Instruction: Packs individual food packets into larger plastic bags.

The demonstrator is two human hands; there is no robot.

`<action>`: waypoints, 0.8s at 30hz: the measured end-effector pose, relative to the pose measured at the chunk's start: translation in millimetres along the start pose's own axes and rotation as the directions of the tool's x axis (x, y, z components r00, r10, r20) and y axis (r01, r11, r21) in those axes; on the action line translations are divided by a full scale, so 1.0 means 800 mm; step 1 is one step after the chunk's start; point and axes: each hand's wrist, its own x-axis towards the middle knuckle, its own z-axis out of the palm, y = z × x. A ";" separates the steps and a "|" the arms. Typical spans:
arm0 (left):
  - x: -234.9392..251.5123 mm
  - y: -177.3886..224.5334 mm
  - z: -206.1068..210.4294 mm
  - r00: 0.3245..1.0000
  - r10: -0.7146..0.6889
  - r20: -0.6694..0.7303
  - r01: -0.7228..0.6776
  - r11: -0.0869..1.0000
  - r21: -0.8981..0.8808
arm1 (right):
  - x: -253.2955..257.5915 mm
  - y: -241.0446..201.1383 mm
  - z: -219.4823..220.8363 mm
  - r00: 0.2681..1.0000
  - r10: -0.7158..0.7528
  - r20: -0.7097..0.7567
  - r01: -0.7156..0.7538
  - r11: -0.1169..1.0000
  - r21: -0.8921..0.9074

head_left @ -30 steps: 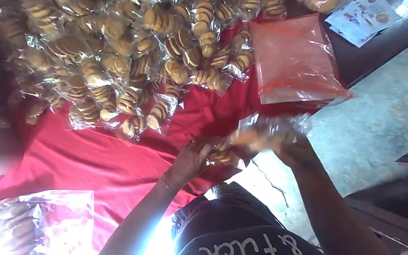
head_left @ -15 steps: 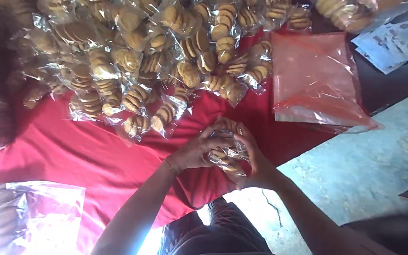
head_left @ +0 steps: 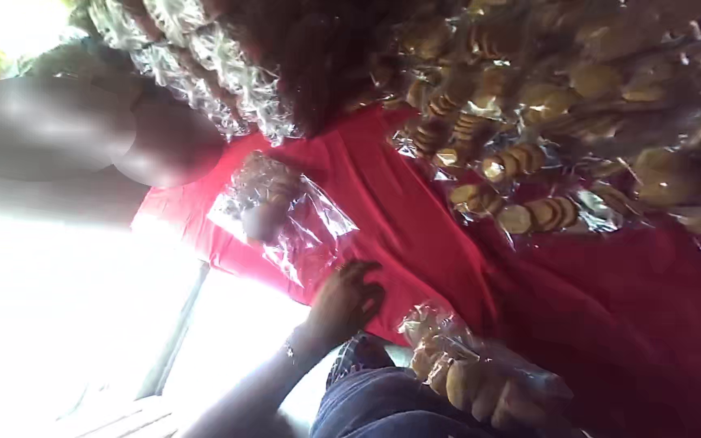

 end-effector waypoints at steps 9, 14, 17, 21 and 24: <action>-0.018 -0.203 -0.055 0.941 -0.329 0.075 0.338 0.917 -0.213 | 0.233 0.015 0.125 0.981 0.036 -0.192 0.016 0.965 0.262; -0.045 -0.215 -0.114 0.970 -0.211 -0.122 0.181 0.959 -0.219 | 0.326 0.071 0.136 0.938 0.110 -0.327 -0.021 0.964 0.265; -0.052 -0.225 -0.116 0.956 -0.034 -0.292 -0.028 0.978 -0.208 | 0.342 0.085 0.152 0.755 0.286 -0.590 -0.164 0.954 0.252; -0.056 -0.213 -0.092 0.908 0.331 -0.256 -0.335 0.942 0.031 | 0.368 0.087 0.188 0.710 0.205 -0.674 -0.197 0.976 0.089; -0.056 -0.205 -0.073 0.847 0.491 -0.205 -0.457 0.869 0.191 | 0.397 0.101 0.197 0.726 0.003 -0.687 -0.059 0.997 -0.057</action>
